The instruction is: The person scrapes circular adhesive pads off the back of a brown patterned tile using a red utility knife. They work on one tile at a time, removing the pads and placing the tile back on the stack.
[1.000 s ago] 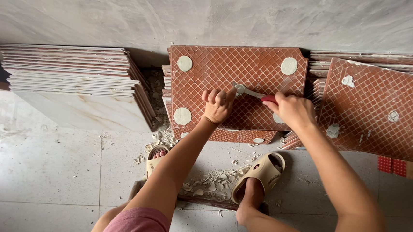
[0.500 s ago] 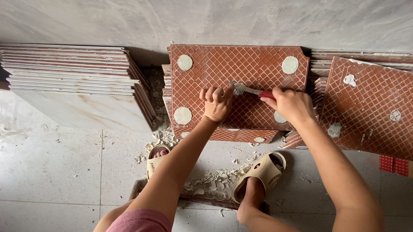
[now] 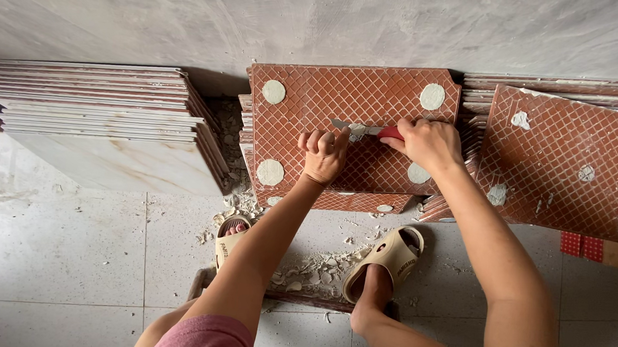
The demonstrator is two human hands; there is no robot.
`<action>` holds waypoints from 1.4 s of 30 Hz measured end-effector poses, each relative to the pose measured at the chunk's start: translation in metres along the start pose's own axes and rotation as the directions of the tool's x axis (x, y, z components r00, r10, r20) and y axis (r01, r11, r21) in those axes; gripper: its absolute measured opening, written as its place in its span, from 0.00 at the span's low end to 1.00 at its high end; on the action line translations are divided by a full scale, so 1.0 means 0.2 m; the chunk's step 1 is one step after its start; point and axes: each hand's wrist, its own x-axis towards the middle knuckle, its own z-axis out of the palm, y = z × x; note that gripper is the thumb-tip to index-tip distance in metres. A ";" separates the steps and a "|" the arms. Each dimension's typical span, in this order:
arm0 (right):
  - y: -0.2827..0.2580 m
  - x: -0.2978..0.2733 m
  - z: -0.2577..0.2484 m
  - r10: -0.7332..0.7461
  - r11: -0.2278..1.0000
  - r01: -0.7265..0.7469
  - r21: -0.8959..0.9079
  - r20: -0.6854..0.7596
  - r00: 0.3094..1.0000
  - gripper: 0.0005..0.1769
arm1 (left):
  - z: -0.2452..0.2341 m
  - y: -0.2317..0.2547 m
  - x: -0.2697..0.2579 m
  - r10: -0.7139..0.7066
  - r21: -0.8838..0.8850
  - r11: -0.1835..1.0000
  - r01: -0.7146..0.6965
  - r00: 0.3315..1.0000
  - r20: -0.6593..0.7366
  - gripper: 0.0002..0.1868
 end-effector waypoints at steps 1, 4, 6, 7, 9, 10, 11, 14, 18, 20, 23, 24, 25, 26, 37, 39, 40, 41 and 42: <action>0.00 0.00 0.00 -0.004 1.000 0.004 -0.014 -0.008 1.000 0.37 | 0.00 0.00 0.01 -0.002 0.005 1.000 0.002 1.000 -0.001 0.21; -0.01 0.01 0.00 -0.019 0.999 0.017 -0.044 -0.052 0.998 0.38 | 0.00 0.00 0.00 -0.020 0.011 1.000 0.019 1.000 0.004 0.20; -0.01 0.01 -0.01 -0.029 0.998 0.022 -0.060 -0.113 0.993 0.37 | 0.00 0.00 0.00 -0.046 0.001 0.999 0.046 0.999 0.006 0.18; 0.00 0.01 -0.02 -0.044 0.997 0.038 -0.068 -0.081 0.996 0.37 | 0.01 0.01 0.01 -0.056 0.003 0.998 0.056 0.998 0.003 0.18; 0.01 0.00 -0.04 -0.067 0.995 0.065 -0.079 -0.020 0.998 0.38 | 0.01 0.00 0.02 -0.071 0.006 0.997 0.071 0.997 -0.001 0.18; 0.02 -0.02 -0.06 -0.075 0.995 0.075 -0.069 0.016 0.997 0.37 | 0.00 0.00 0.03 -0.088 -0.006 0.996 0.088 0.994 0.057 0.17; 0.04 -0.04 -0.08 -0.083 0.995 0.086 -0.058 0.052 0.995 0.36 | -0.01 0.00 0.03 -0.103 -0.016 0.994 0.106 0.988 0.115 0.16; 0.13 -0.15 -0.14 -0.011 1.000 0.009 0.015 0.172 0.985 0.33 | -0.01 -0.01 0.07 -0.113 -0.038 0.992 0.120 0.982 0.151 0.12; 0.17 -0.35 -0.18 0.275 0.884 -0.394 0.250 0.401 0.874 0.34 | -0.05 0.00 0.11 -0.066 -0.187 0.974 0.127 0.951 0.301 0.11; 0.16 -0.44 -0.17 0.362 0.738 -0.567 0.365 0.495 0.790 0.30 | -0.06 -0.01 0.13 -0.024 -0.186 0.978 0.090 0.944 0.330 0.17; 0.12 -0.52 -0.11 0.344 0.531 -0.657 0.536 0.572 0.745 0.25 | -0.07 0.00 0.17 -0.025 -0.136 0.988 0.073 0.946 0.324 0.22; 0.10 -0.52 -0.08 0.318 0.466 -0.655 0.595 0.578 0.751 0.24 | -0.07 0.00 0.20 -0.036 -0.108 0.991 0.073 0.950 0.311 0.24; 0.07 -0.51 -0.06 0.293 0.433 -0.640 0.635 0.572 0.766 0.23 | -0.07 0.01 0.22 -0.089 -0.192 0.969 0.155 0.946 0.313 0.18; 0.03 -0.50 -0.02 0.266 0.396 -0.622 0.675 0.564 0.781 0.22 | -0.07 0.01 0.25 -0.140 -0.273 0.934 0.232 0.937 0.319 0.13; -0.23 -0.40 -0.01 0.170 0.021 -0.606 0.795 0.594 0.786 0.16 | -0.07 0.04 0.22 -0.210 -0.278 0.921 0.274 0.948 0.239 0.09; -0.25 -0.42 0.01 0.152 0.025 -0.601 0.799 0.591 0.792 0.17 | -0.05 0.04 0.20 -0.211 -0.290 0.914 0.283 0.943 0.256 0.12; -0.26 -0.43 0.03 0.175 0.083 -0.605 0.792 0.586 0.791 0.17 | -0.04 0.04 0.20 -0.215 -0.289 0.915 0.283 0.945 0.246 0.11; -0.28 -0.45 0.04 0.196 0.141 -0.607 0.782 0.579 0.791 0.17 | -0.03 0.04 0.20 -0.218 -0.288 0.915 0.282 0.947 0.235 0.10; -0.30 -0.46 0.06 0.216 0.195 -0.609 0.769 0.572 0.791 0.17 | -0.03 0.04 0.20 -0.220 -0.286 0.916 0.281 0.949 0.227 0.10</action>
